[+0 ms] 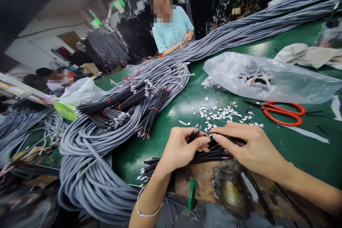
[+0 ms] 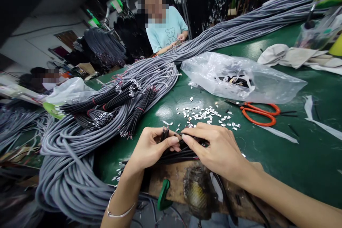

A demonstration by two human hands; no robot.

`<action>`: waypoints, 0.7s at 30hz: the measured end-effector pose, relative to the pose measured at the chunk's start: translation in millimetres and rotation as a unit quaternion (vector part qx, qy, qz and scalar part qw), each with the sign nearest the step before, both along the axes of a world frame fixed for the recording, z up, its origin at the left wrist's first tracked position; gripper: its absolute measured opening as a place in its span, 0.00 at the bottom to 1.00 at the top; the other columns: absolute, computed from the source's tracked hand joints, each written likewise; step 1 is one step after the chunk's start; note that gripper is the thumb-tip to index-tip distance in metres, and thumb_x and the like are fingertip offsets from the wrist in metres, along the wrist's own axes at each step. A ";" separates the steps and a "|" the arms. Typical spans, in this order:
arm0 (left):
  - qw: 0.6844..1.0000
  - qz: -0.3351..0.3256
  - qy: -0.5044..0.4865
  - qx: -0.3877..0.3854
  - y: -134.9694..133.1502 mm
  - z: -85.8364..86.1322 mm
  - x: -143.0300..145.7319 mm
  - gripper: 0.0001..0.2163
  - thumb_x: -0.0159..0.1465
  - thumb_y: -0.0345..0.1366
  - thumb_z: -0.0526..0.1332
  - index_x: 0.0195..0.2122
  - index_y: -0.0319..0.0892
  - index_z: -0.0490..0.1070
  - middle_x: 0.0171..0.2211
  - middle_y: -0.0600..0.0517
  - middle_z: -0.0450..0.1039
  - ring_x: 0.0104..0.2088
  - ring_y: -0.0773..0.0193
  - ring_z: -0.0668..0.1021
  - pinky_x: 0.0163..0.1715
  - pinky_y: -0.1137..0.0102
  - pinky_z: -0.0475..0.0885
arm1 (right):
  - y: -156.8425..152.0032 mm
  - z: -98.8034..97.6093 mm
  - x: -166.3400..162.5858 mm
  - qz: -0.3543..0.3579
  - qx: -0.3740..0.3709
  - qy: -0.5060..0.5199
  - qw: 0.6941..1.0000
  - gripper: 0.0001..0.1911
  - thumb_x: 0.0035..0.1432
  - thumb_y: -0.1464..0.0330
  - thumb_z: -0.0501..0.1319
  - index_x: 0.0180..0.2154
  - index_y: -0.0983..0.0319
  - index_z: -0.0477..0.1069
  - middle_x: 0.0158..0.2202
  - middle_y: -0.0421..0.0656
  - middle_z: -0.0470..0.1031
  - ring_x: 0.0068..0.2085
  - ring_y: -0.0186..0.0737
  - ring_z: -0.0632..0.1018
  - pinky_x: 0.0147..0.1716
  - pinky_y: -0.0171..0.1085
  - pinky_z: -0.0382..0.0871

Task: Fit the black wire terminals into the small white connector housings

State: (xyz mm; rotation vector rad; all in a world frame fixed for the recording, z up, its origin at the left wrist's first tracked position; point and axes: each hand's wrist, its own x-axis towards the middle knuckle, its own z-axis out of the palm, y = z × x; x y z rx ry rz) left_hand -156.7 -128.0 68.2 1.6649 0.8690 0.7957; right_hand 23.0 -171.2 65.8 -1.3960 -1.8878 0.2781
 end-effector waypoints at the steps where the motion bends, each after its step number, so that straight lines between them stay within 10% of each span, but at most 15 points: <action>1: 1.000 -0.006 -0.001 -0.004 -0.1 0.8 0.1 0.09 0.57 0.37 0.62 0.26 0.35 0.74 0.21 0.50 0.75 0.22 0.67 0.74 0.25 0.74 0.69 | -0.1 0.4 0.2 -0.004 0.003 0.010 1.000 0.10 0.58 0.64 0.57 0.38 0.55 0.77 0.31 0.39 0.76 0.31 0.35 0.75 0.30 0.34 0.66; 9: 0.994 0.059 0.056 0.069 -0.6 -7.5 7.6 0.14 0.50 0.41 0.68 0.19 0.36 0.67 0.18 0.56 0.64 0.21 0.71 0.65 0.22 0.75 0.61 | -0.6 1.1 -6.2 0.037 -0.021 0.142 0.989 0.07 0.52 0.70 0.63 0.33 0.59 0.79 0.25 0.39 0.76 0.24 0.33 0.74 0.21 0.31 0.66; 21: 0.990 0.068 0.076 0.095 0.1 -9.9 8.6 0.17 0.52 0.41 0.66 0.17 0.38 0.61 0.17 0.59 0.53 0.21 0.72 0.57 0.20 0.75 0.52 | -2.4 6.4 -6.8 0.048 0.035 0.080 0.995 0.10 0.51 0.72 0.59 0.34 0.61 0.78 0.25 0.40 0.78 0.22 0.32 0.74 0.20 0.31 0.67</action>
